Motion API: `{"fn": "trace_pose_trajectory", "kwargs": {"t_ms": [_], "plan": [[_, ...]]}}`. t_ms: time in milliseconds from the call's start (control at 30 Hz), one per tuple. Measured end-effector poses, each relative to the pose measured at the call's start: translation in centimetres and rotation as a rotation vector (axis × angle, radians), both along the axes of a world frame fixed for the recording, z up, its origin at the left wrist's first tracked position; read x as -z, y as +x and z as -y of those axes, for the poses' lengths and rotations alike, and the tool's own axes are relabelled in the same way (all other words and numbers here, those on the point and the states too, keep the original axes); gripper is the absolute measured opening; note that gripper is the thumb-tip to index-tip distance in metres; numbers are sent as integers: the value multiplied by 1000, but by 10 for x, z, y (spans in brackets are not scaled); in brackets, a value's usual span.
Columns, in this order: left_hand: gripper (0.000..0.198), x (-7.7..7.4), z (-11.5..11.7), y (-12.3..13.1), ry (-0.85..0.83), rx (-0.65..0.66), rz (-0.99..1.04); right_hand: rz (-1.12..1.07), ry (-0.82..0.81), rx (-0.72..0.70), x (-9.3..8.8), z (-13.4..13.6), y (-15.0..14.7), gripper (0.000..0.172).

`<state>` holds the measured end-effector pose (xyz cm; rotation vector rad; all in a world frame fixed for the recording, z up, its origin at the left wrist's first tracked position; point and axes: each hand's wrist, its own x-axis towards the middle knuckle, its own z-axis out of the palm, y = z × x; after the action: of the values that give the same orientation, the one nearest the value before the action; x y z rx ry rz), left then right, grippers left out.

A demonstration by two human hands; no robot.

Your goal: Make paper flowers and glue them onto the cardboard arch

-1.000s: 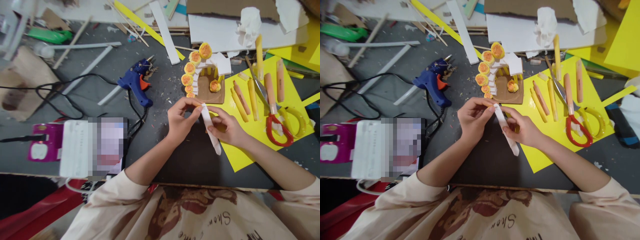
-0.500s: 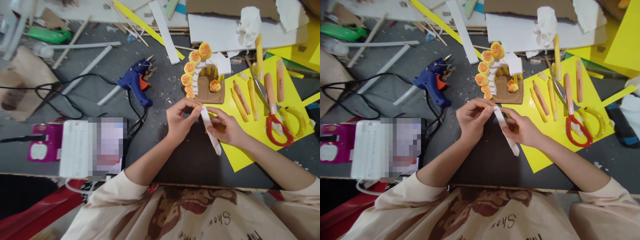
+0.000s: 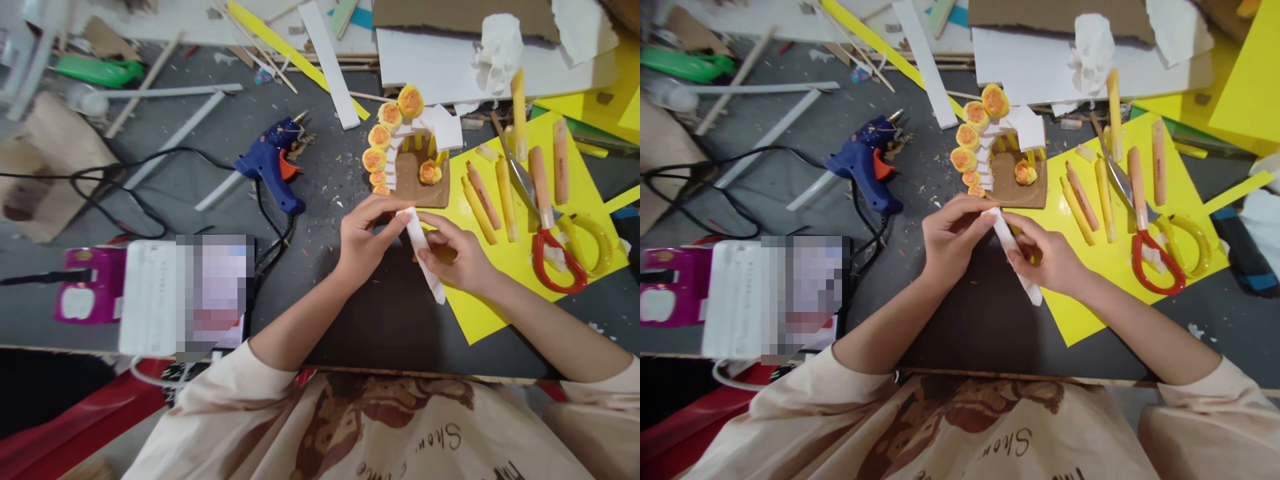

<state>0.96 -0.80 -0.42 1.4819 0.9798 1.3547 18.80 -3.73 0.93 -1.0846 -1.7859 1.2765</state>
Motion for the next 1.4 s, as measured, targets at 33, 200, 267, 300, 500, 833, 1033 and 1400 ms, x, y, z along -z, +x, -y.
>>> {"fn": "trace_pose_trajectory", "kwargs": {"t_ms": [33,200,267,300,500,833,1033,1400], "plan": [[9,0,0,0,5,-1,-1,13,13,7,0,0,0,47],[10,3,0,1,6,3,44,76,51,69,-4,1,-1,46],[11,3,0,1,5,8,54,83,66,95,-4,2,-2,45],[12,3,0,1,-1,14,57,85,77,99,-4,2,-2,43],[19,0,1,0,-56,61,70,105,131,87,-2,2,-1,40],[19,2,-4,-1,5,66,30,79,164,151,-2,0,-1,35],[23,1,-3,0,-12,104,69,87,209,164,-2,0,-1,34],[36,-5,-2,2,-170,75,44,141,242,160,-4,-1,-1,37]]}}
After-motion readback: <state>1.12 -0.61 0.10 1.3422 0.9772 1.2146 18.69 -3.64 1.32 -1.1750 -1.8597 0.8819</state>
